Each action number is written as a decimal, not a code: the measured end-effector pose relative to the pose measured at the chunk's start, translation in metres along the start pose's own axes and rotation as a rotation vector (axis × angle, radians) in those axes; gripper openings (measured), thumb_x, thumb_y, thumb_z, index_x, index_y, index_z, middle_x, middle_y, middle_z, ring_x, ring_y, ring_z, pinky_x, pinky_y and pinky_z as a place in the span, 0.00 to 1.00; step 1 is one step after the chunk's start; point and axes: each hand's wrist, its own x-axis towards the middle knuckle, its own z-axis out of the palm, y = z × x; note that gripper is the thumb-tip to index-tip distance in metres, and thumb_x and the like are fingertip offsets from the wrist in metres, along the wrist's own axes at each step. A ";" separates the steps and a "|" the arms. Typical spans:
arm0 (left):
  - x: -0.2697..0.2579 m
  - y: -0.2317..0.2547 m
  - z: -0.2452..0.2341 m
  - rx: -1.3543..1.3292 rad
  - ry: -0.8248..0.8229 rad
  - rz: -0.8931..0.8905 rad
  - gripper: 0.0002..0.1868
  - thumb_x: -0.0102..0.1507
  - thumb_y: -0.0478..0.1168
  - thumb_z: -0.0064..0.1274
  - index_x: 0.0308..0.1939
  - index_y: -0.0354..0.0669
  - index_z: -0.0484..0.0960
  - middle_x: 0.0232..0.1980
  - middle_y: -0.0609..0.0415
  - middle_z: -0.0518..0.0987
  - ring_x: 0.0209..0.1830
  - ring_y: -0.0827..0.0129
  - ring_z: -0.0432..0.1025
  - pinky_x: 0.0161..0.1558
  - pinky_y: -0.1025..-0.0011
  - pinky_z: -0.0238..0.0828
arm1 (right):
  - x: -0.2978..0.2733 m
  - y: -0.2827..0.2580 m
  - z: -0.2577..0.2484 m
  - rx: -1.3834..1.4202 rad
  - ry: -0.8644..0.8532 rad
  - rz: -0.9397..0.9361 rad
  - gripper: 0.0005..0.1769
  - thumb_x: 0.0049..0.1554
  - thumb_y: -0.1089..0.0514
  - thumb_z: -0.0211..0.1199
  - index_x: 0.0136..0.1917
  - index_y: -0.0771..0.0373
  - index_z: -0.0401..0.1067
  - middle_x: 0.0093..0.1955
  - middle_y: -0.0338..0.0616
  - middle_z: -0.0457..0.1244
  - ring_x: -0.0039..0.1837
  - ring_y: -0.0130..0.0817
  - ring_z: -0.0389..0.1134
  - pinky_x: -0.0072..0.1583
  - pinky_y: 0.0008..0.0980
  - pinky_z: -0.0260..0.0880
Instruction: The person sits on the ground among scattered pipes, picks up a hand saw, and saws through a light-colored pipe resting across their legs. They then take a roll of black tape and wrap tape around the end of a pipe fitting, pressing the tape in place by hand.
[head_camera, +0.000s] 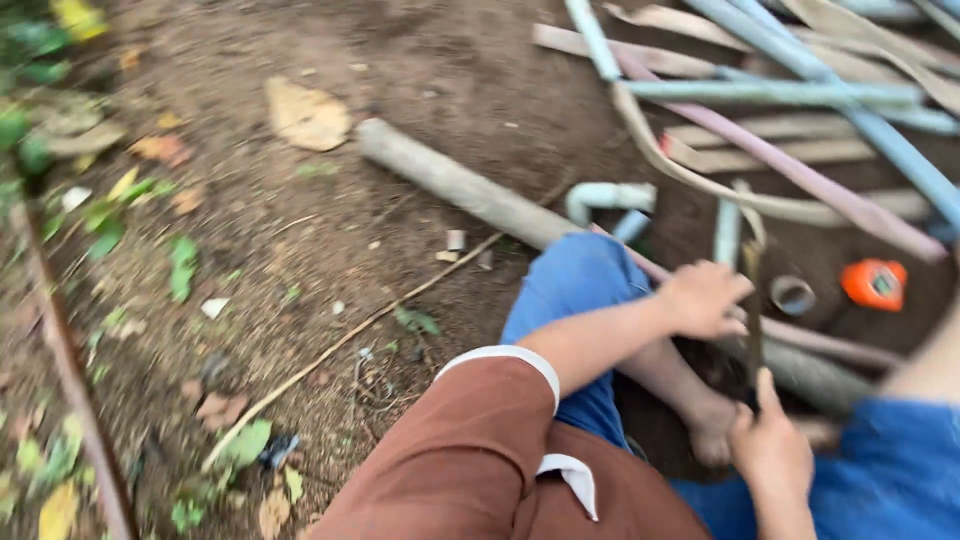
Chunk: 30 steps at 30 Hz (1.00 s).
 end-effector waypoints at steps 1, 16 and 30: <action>-0.006 0.002 0.004 -0.087 0.166 0.035 0.32 0.56 0.62 0.60 0.59 0.52 0.75 0.57 0.42 0.78 0.50 0.41 0.78 0.54 0.47 0.77 | 0.009 0.004 0.004 0.000 -0.002 0.008 0.44 0.62 0.48 0.56 0.90 0.45 0.56 0.57 0.66 0.74 0.53 0.70 0.76 0.54 0.59 0.78; -0.248 -0.221 -0.245 -1.561 1.029 -0.822 0.15 0.72 0.44 0.50 0.58 0.37 0.77 0.43 0.48 0.81 0.41 0.65 0.77 0.43 0.69 0.77 | 0.029 0.022 0.056 0.081 0.083 -0.037 0.48 0.62 0.51 0.59 0.94 0.50 0.57 0.61 0.69 0.74 0.53 0.77 0.76 0.53 0.60 0.78; -0.260 -0.269 -0.207 -1.809 1.220 -0.862 0.18 0.72 0.55 0.53 0.50 0.45 0.78 0.41 0.52 0.81 0.38 0.63 0.77 0.39 0.66 0.70 | 0.008 0.002 0.021 0.050 0.049 -0.040 0.44 0.65 0.50 0.56 0.92 0.55 0.56 0.61 0.68 0.74 0.55 0.74 0.76 0.55 0.58 0.76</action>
